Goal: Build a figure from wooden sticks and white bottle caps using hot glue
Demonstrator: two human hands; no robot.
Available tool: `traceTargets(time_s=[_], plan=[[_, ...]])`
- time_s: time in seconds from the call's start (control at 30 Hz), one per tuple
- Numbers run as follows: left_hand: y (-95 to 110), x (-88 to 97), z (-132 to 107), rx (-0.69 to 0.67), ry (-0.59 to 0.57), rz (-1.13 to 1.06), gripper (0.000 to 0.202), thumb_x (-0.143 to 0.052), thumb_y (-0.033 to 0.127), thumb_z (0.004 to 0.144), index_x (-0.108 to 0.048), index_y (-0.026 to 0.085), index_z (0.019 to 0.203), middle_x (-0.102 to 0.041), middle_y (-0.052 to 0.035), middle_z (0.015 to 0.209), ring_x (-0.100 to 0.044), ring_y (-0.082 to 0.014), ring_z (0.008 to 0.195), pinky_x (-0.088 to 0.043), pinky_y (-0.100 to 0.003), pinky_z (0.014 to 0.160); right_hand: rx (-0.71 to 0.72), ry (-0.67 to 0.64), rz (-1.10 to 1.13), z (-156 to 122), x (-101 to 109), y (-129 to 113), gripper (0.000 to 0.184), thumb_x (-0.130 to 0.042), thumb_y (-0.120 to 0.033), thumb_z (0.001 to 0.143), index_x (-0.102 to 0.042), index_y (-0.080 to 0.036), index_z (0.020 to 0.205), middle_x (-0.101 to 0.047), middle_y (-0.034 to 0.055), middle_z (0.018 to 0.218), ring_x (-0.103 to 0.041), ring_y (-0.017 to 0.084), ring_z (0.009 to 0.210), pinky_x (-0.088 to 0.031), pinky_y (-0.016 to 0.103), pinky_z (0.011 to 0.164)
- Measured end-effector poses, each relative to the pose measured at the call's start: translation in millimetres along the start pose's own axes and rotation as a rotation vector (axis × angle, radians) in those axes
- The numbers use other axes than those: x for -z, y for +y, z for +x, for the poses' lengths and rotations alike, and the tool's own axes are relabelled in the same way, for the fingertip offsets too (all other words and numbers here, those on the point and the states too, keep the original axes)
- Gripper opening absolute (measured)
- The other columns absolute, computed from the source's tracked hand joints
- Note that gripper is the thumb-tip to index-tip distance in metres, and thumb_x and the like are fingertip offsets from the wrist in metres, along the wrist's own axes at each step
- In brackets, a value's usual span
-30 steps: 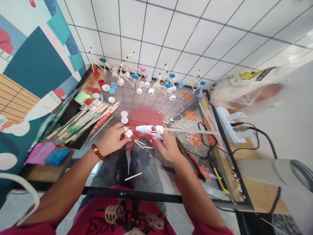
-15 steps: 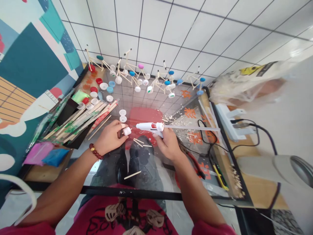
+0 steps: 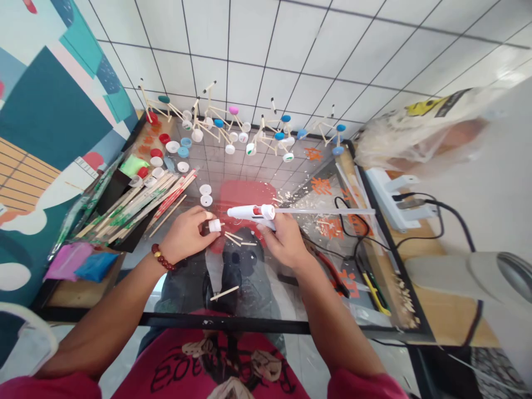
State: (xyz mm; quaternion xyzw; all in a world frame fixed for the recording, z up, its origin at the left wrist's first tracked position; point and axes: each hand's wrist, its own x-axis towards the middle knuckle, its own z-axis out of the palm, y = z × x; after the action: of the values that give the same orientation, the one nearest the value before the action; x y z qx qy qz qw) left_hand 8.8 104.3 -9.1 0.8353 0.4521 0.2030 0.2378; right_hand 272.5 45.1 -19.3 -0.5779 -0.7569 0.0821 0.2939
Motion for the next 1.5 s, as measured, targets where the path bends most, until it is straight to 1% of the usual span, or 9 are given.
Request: traceTargets(time_s=[0.1,0.23,0.33,0.57,0.67,0.83,1.03,1.17,1.5], plan=[[-0.8,-3.5,0.1,0.016,0.062,0.013,0.019,-0.07,0.033,0.081,-0.072,0.019,0.093,-0.064,-0.0025,0.082,-0.059,-0.0147,0.069,-0.048,-0.028,0.068,0.011,0.002,-0.01,-0.7,0.9,-0.8,0.024,-0.046,-0.035,0.096,-0.058,-0.019,0.109,-0.072,0.0114,0.091,-0.065,0.029,0.082,-0.047,0.04,0.077],[-3.4,-7.5,0.4,0.046,0.11,0.022,0.021,-0.07,0.034,0.081,-0.072,0.017,0.093,-0.065,-0.0034,0.083,-0.06,-0.0149,0.069,-0.048,-0.028,0.068,0.031,0.002,-0.034,-0.7,0.9,-1.2,0.022,-0.046,-0.035,0.096,-0.058,-0.019,0.105,-0.072,0.0122,0.09,-0.064,0.029,0.082,-0.047,0.04,0.076],[-3.7,-8.1,0.4,0.047,0.12,0.021,0.02,-0.07,0.035,0.081,-0.072,0.018,0.092,-0.066,-0.0036,0.084,-0.06,-0.0154,0.07,-0.049,-0.028,0.069,0.03,-0.02,-0.032,0.0,0.5,-2.1,0.022,-0.046,-0.034,0.096,-0.057,-0.019,0.109,-0.072,0.0119,0.093,-0.064,0.029,0.085,-0.048,0.041,0.079],[2.5,-4.8,0.6,0.062,0.12,0.007,0.017,-0.071,0.035,0.081,-0.072,0.019,0.086,-0.066,-0.0027,0.079,-0.062,-0.0166,0.071,-0.049,-0.029,0.071,0.049,-0.04,-0.008,0.5,-0.2,-3.8,0.027,-0.046,-0.032,0.097,-0.056,-0.018,0.117,-0.072,0.0141,0.101,-0.064,0.031,0.093,-0.048,0.043,0.084],[2.3,-4.5,0.1,0.061,0.115,0.003,0.017,-0.071,0.035,0.081,-0.072,0.019,0.086,-0.066,-0.0026,0.078,-0.062,-0.0169,0.071,-0.049,-0.029,0.071,0.053,-0.03,-0.019,0.5,-0.4,-3.4,0.028,-0.045,-0.032,0.098,-0.056,-0.018,0.119,-0.072,0.0142,0.101,-0.064,0.031,0.092,-0.048,0.044,0.083],[1.5,-5.0,-0.4,0.059,0.115,-0.004,0.018,-0.072,0.036,0.081,-0.072,0.019,0.087,-0.066,-0.0026,0.078,-0.062,-0.0171,0.073,-0.049,-0.029,0.072,0.06,-0.023,-0.027,0.7,-0.2,-3.2,0.027,-0.044,-0.032,0.098,-0.056,-0.017,0.117,-0.072,0.014,0.097,-0.064,0.031,0.09,-0.049,0.043,0.083],[1.3,-5.3,0.3,0.059,0.126,-0.014,0.018,-0.073,0.036,0.081,-0.072,0.019,0.087,-0.067,-0.0027,0.078,-0.063,-0.0173,0.073,-0.049,-0.03,0.072,0.052,-0.023,-0.016,1.0,0.8,-3.7,0.028,-0.045,-0.032,0.098,-0.055,-0.018,0.119,-0.071,0.0136,0.1,-0.064,0.031,0.09,-0.049,0.044,0.084],[-0.2,-6.0,0.2,0.067,0.136,-0.029,0.02,-0.073,0.036,0.081,-0.072,0.018,0.09,-0.067,-0.0029,0.08,-0.062,-0.0166,0.072,-0.048,-0.029,0.071,0.056,-0.012,-0.025,1.0,1.9,-3.4,0.026,-0.046,-0.033,0.098,-0.055,-0.018,0.116,-0.071,0.0133,0.097,-0.063,0.03,0.088,-0.049,0.043,0.083],[-0.3,-7.2,-0.1,0.042,0.157,-0.028,0.017,-0.075,0.031,0.079,-0.073,0.017,0.088,-0.068,-0.0031,0.081,-0.062,-0.016,0.071,-0.046,-0.028,0.068,0.049,-0.009,-0.048,1.3,1.0,-3.7,0.023,-0.045,-0.032,0.097,-0.054,-0.018,0.114,-0.07,0.0119,0.092,-0.063,0.029,0.082,-0.05,0.043,0.08]])
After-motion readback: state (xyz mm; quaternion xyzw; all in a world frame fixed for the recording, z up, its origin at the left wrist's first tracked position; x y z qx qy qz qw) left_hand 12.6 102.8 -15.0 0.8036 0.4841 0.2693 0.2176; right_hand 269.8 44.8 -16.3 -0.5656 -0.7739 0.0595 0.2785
